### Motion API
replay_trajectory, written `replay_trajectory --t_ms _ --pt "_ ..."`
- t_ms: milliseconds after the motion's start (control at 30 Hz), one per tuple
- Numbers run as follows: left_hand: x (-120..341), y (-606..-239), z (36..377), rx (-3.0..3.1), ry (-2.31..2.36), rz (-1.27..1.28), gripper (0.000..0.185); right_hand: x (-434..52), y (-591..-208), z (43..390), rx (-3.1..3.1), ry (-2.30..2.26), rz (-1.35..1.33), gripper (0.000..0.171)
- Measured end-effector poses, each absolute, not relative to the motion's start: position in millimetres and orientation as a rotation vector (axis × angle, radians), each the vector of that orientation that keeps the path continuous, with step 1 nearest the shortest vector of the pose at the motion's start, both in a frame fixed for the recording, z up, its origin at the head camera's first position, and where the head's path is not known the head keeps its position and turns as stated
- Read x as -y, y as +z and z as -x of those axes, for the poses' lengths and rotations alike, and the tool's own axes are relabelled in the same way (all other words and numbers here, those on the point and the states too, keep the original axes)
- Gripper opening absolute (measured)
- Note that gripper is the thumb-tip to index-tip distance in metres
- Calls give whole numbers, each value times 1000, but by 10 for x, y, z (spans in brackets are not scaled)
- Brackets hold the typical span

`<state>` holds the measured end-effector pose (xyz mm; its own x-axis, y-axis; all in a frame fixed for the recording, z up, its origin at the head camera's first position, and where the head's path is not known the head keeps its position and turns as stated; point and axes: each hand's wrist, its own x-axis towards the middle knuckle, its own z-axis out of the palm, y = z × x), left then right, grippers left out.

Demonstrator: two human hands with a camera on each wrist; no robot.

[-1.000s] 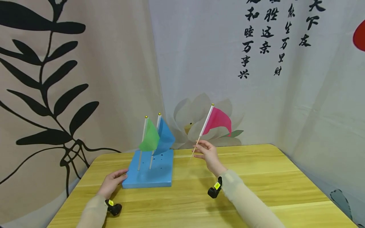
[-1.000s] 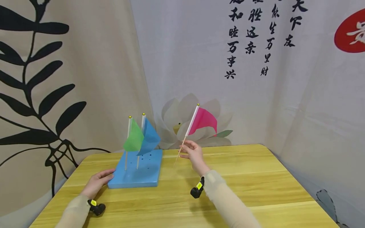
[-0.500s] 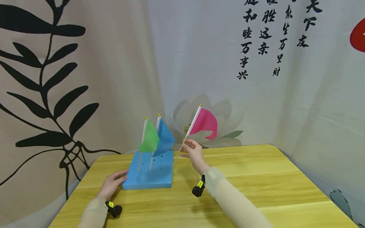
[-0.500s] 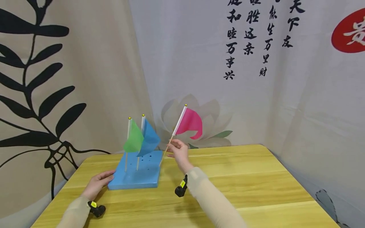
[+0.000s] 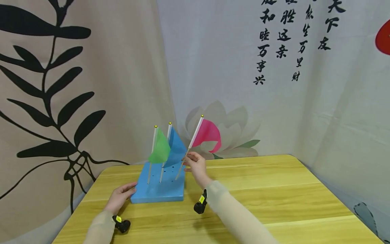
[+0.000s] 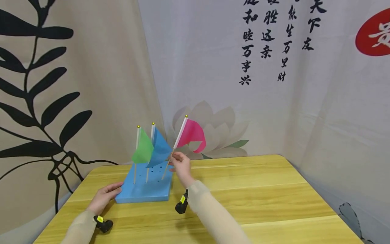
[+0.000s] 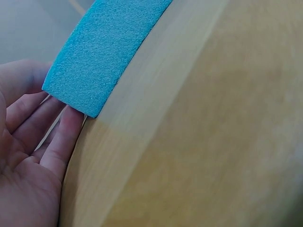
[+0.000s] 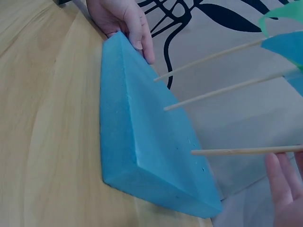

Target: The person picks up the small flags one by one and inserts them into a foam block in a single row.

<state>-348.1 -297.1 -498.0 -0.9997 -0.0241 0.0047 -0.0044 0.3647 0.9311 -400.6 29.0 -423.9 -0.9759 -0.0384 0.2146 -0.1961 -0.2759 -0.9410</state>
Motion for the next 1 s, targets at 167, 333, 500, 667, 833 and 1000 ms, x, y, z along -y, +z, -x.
replay_trajectory --t_ms 167,333,500,667,833,1000 --pt "2963 -4990 3478 2582 -1753 -37 53 -199 -4128 3866 1904 2344 -278 19" --pt "2948 -4990 3472 2580 -1760 -37 52 -121 -4218 3925 1920 2314 -281 22" --pt "2939 -4973 3459 2587 -1747 -43 52 -58 -4351 4057 1912 2298 -259 24" --pt "2931 -4955 3456 2589 -1752 -45 52 -16 -4349 4052 1973 2246 -251 28" --pt "2935 -4960 3469 2587 -1761 -36 52 -2 -4359 4018 2014 2189 -332 28" --pt "2963 -4978 3483 2585 -1773 -33 53 8 -4411 3990 2032 2109 -446 23"
